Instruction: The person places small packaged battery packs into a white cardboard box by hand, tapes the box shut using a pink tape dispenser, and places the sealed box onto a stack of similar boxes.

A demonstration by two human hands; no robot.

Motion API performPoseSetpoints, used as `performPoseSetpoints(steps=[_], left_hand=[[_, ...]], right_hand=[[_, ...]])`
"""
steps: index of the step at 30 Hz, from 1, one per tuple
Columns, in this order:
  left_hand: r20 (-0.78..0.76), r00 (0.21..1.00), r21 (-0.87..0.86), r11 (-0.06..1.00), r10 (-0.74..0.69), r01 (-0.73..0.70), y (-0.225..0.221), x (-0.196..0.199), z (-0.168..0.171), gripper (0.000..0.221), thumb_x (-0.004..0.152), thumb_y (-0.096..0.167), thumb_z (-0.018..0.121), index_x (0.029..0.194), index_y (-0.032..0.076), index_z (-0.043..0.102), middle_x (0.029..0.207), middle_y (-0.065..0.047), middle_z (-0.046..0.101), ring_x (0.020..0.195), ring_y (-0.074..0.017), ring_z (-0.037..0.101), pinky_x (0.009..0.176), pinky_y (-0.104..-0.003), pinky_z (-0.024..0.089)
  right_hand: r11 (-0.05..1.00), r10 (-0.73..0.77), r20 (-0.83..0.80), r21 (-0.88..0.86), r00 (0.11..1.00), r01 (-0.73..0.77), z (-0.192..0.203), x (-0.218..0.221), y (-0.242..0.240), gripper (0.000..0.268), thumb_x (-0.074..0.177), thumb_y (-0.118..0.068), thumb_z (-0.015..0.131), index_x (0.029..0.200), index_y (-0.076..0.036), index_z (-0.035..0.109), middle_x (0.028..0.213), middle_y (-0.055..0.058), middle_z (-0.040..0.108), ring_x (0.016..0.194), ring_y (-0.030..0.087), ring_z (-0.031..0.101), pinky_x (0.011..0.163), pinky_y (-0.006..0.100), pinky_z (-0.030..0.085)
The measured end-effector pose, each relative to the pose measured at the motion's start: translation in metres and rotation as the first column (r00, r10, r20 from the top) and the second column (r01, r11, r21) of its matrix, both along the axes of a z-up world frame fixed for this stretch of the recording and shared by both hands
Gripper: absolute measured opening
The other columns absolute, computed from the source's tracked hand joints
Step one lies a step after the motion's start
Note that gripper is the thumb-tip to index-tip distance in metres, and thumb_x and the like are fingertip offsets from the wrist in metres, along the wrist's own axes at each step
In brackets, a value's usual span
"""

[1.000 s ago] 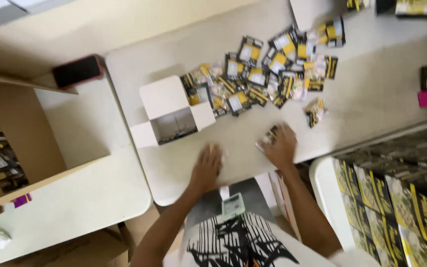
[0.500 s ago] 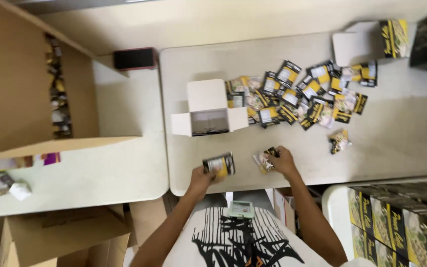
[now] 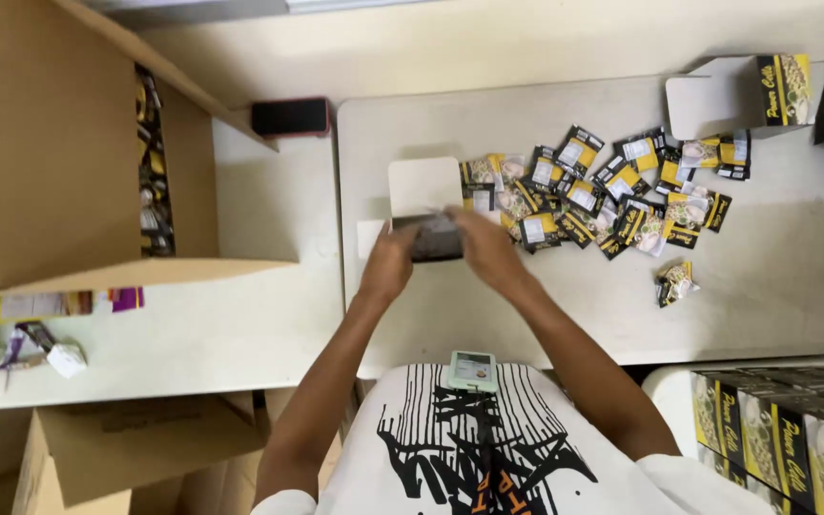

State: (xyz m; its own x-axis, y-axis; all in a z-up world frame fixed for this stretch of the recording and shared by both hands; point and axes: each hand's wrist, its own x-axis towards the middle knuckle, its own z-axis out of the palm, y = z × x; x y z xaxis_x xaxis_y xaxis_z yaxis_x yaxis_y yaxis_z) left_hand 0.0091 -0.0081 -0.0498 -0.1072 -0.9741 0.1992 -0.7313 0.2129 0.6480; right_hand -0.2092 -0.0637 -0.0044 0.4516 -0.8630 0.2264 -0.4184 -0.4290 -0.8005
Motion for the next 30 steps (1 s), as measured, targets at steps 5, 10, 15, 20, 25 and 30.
performPoseSetpoints(steps=[5,10,15,20,25,30], left_hand=[[0.286,0.926,0.387,0.914,-0.246,0.123,0.0,-0.006,0.015,0.047,0.077,0.006,0.063,0.123,-0.007,0.063,0.113,-0.027,0.07,0.116,-0.0397,0.064,0.126,-0.059,0.01],[0.374,0.888,0.269,0.947,-0.269,0.174,-0.002,-0.012,-0.013,0.068,0.071,0.03,0.078,0.123,-0.012,0.061,0.1,-0.027,0.07,0.102,-0.0408,0.065,0.115,-0.067,0.007],[0.499,0.856,0.075,0.991,-0.135,0.113,0.004,-0.013,-0.044,0.027,0.086,0.004,0.064,0.111,0.01,0.073,0.101,-0.01,0.074,0.102,-0.0273,0.069,0.126,-0.069,0.012],[0.474,0.867,0.187,0.98,-0.153,0.071,0.0,-0.018,-0.006,0.025,0.088,0.011,0.068,0.113,0.007,0.072,0.104,-0.012,0.072,0.107,-0.0285,0.065,0.122,-0.07,0.012],[0.305,0.946,0.105,0.991,-0.113,0.085,0.019,-0.027,0.025,0.045,0.083,0.024,0.077,0.12,0.0,0.068,0.115,-0.018,0.066,0.124,-0.0371,0.053,0.117,-0.069,0.015],[0.157,0.988,-0.202,0.979,0.002,0.03,0.068,-0.041,0.035,0.034,0.092,0.019,0.074,0.12,-0.001,0.067,0.13,-0.017,0.064,0.136,-0.0386,0.052,0.118,-0.063,0.027]], right_hand=[[0.897,0.44,-0.62,0.27,0.65,-0.35,-0.035,0.018,-0.011,0.059,0.083,-0.014,0.064,0.138,0.004,0.054,0.133,0.026,0.063,0.125,0.039,0.059,0.117,0.067,0.017],[0.839,0.54,-0.759,0.452,0.363,-0.303,-0.058,0.032,-0.007,0.059,0.082,-0.016,0.066,0.137,-0.001,0.053,0.129,0.017,0.064,0.123,0.036,0.06,0.115,0.078,0.006],[0.92,0.328,-0.305,0.317,0.894,-0.23,-0.071,0.003,-0.009,0.033,0.083,-0.014,0.068,0.115,-0.007,0.071,0.102,0.013,0.076,0.106,0.034,0.069,0.119,0.07,0.019],[0.925,-0.289,-0.247,0.179,0.925,0.336,-0.096,-0.073,-0.026,0.047,0.088,-0.029,0.072,0.127,-0.003,0.062,0.126,0.017,0.065,0.118,0.034,0.061,0.102,0.054,0.051],[0.931,-0.231,-0.812,-0.024,0.536,0.364,-0.149,-0.103,-0.008,0.076,0.085,-0.034,0.072,0.143,0.007,0.046,0.15,0.029,0.045,0.136,0.044,0.04,0.105,0.058,0.037],[0.961,-0.27,-0.764,-0.253,0.586,0.113,-0.169,-0.129,0.049,0.064,0.089,-0.01,0.056,0.151,0.003,0.045,0.161,0.021,0.04,0.149,0.038,0.036,0.121,0.054,0.03]])
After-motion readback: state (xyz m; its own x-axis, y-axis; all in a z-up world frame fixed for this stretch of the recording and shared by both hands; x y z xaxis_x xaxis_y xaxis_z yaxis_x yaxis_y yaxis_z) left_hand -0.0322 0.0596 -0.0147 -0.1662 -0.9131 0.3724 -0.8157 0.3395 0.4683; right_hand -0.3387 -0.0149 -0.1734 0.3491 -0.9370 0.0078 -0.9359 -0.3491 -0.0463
